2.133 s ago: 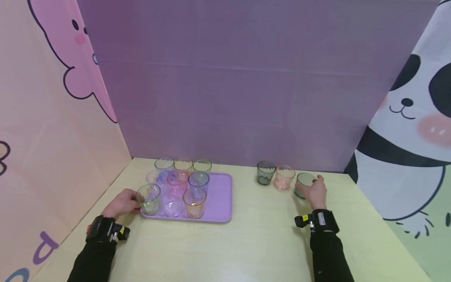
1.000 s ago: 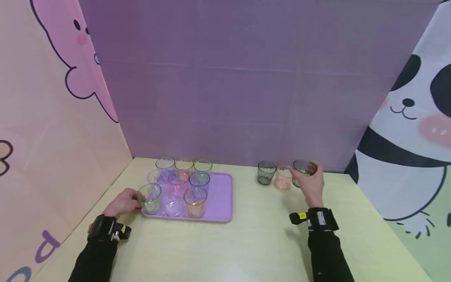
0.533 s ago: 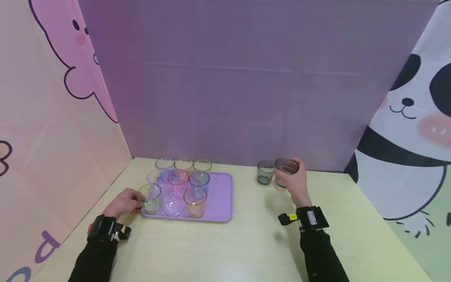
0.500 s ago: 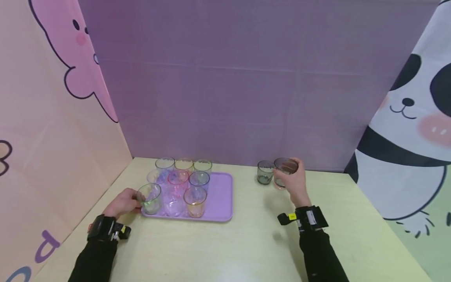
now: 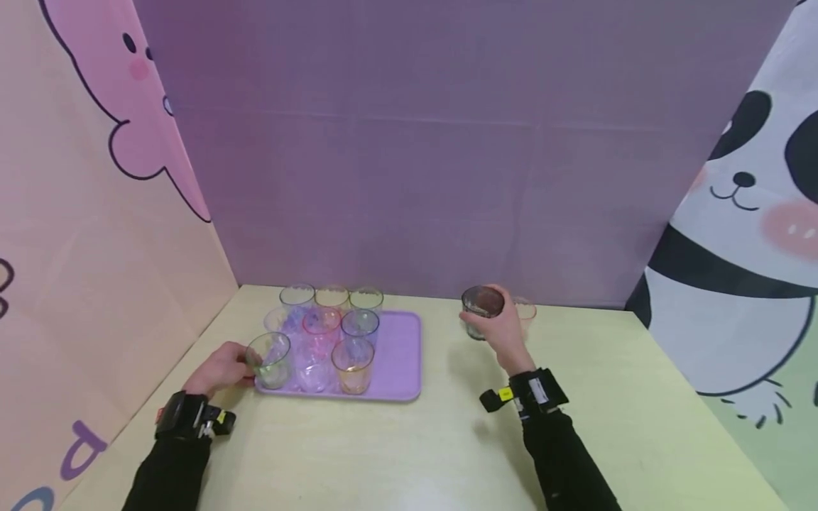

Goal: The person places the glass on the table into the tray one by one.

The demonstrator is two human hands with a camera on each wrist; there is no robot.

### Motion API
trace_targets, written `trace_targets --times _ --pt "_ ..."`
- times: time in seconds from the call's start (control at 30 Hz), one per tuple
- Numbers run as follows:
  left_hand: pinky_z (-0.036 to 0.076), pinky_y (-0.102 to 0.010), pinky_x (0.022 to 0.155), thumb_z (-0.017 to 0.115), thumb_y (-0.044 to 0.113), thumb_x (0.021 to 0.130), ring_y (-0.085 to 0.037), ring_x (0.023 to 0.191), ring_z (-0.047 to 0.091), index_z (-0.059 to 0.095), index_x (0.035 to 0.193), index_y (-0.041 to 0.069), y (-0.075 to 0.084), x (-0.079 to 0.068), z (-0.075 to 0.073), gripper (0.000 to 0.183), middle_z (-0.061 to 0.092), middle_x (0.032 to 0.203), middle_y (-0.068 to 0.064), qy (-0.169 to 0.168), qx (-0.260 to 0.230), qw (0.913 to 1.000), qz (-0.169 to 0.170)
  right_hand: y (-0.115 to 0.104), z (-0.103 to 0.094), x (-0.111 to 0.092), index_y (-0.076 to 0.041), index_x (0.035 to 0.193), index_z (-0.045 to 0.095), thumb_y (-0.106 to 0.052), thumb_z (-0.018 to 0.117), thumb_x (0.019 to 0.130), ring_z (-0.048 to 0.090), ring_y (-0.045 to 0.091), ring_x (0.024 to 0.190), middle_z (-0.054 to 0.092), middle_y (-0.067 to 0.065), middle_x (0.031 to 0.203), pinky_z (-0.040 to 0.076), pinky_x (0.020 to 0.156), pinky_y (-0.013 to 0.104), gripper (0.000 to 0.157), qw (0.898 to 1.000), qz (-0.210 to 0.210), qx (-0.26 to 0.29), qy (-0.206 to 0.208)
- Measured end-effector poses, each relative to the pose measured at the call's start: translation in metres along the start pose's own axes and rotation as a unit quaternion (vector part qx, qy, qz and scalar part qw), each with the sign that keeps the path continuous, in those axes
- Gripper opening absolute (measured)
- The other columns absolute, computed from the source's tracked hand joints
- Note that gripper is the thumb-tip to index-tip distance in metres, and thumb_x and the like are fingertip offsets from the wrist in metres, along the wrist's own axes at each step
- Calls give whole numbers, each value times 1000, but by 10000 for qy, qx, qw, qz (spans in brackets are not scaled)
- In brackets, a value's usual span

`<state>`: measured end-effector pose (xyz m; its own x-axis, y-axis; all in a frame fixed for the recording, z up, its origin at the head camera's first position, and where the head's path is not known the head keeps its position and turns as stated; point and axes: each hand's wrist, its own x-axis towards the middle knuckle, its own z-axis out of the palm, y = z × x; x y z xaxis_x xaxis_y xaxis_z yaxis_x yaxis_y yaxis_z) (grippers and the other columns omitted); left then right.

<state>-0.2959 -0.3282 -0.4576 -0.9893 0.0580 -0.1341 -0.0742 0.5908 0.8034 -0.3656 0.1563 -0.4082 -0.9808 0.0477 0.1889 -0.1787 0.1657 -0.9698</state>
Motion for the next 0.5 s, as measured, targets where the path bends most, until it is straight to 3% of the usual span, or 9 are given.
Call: trace_targets --times 0.37,0.5 --pt "54 -35 65 54 -8 78 -21 74 60 61 94 -12 3 -2 0 18 61 91 -16 62 36 10000 -38 20 50 4 -13 132 34 -18 81 65 44 32 117 47 17 125 45 89 38 81 9954 88 694 -652" --pt "54 -34 65 54 -8 78 -21 74 59 61 94 -11 3 -2 1 18 61 91 -17 77 84 9999 -49 24 70 9 -15 132 36 -20 82 64 45 29 115 47 15 124 47 87 36 82 9941 133 657 -856"
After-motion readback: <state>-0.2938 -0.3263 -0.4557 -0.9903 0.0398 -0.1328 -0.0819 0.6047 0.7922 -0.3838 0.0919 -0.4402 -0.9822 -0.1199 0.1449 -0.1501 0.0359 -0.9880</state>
